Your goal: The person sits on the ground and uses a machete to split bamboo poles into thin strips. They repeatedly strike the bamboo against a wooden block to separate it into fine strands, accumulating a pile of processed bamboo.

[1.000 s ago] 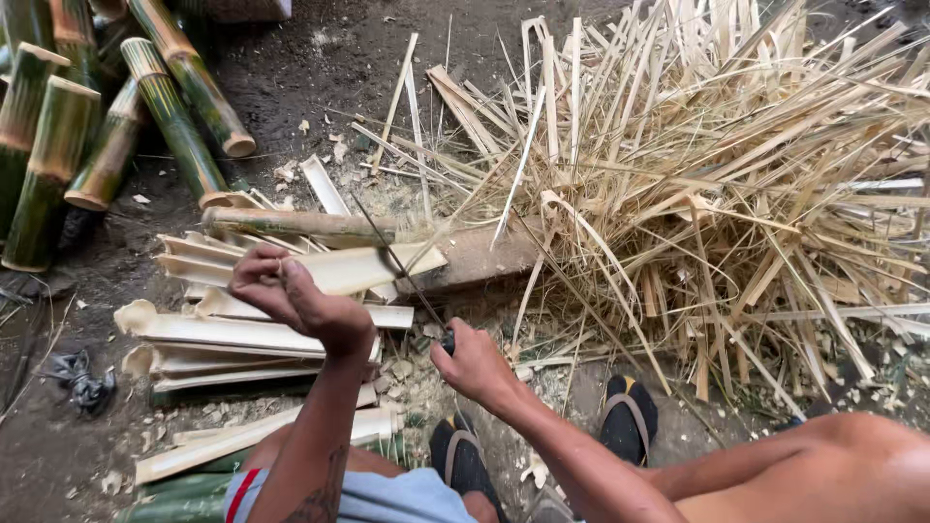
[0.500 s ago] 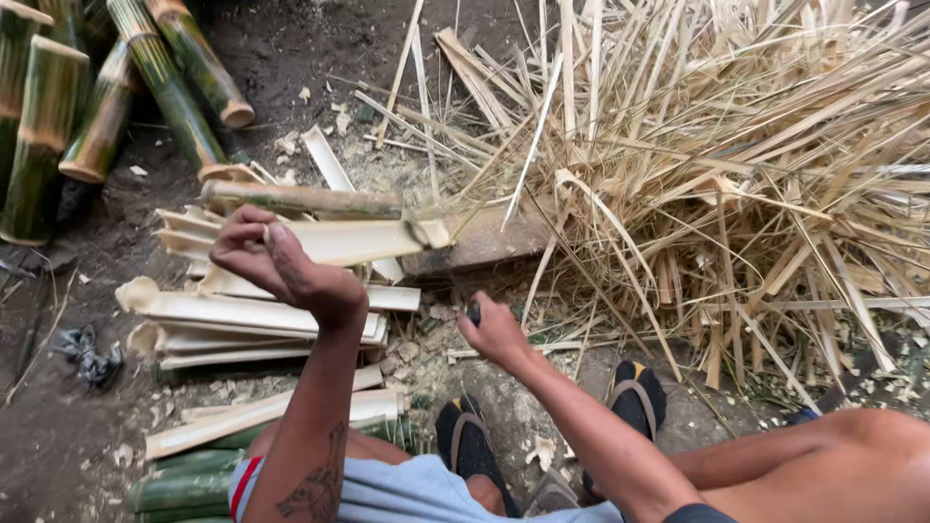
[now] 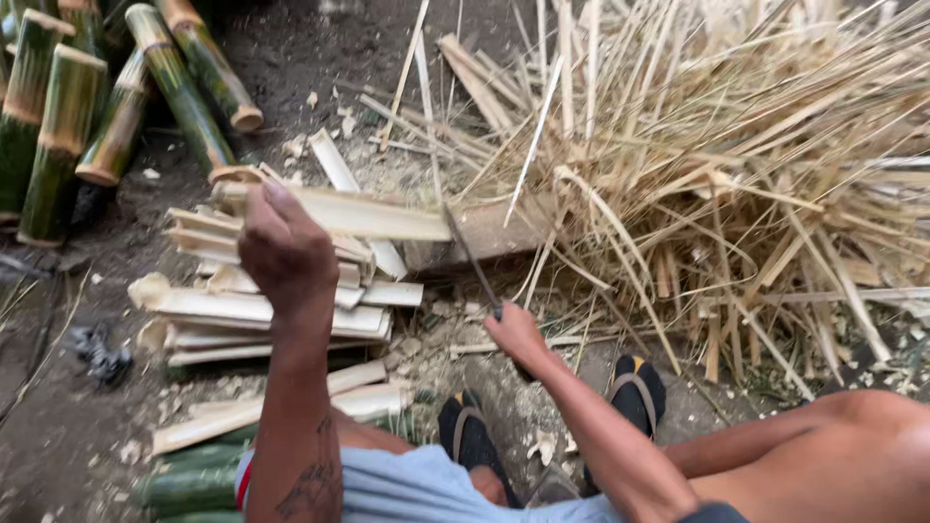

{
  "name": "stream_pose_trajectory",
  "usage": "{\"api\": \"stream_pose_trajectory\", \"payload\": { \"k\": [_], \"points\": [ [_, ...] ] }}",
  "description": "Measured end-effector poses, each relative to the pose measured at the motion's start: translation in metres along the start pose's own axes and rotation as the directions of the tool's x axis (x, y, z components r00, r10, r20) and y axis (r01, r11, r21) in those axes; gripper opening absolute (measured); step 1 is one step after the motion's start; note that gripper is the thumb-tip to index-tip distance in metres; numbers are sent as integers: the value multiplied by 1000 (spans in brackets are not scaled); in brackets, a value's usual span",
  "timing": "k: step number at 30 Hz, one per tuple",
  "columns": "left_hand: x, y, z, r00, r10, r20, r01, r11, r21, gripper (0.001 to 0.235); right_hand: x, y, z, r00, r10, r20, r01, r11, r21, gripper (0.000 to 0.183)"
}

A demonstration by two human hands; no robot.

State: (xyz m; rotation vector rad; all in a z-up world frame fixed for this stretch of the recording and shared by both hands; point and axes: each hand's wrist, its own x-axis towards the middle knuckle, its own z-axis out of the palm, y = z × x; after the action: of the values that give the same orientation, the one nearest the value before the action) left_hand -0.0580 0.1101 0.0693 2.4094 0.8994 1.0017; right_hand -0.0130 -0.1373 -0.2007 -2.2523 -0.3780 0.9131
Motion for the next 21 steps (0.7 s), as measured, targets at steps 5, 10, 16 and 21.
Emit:
{"api": "stream_pose_trajectory", "payload": {
  "k": [5, 10, 16, 21],
  "points": [
    [-35, 21, -21, 994, 46, 94, -55, 994, 91, 28, -81, -104, -35, 967, -210, 141, 177, 960, 217, 23],
    [-44, 14, -23, 989, 148, 17, -147, 988, -44, 27, -97, -162, -54, 902, -430, -39, 430, 889, 158, 19],
    [-30, 3, -18, 993, 117, -7, -117, 986, -119, 30, -82, -144, -34, 880, -474, -15, 470, 868, 163, 19],
    [-32, -8, -17, 999, 45, -14, -47, 991, -129, 32, -12, -106, -24, 992, -129, -12, 130, 989, 67, 22]
  ]
}}
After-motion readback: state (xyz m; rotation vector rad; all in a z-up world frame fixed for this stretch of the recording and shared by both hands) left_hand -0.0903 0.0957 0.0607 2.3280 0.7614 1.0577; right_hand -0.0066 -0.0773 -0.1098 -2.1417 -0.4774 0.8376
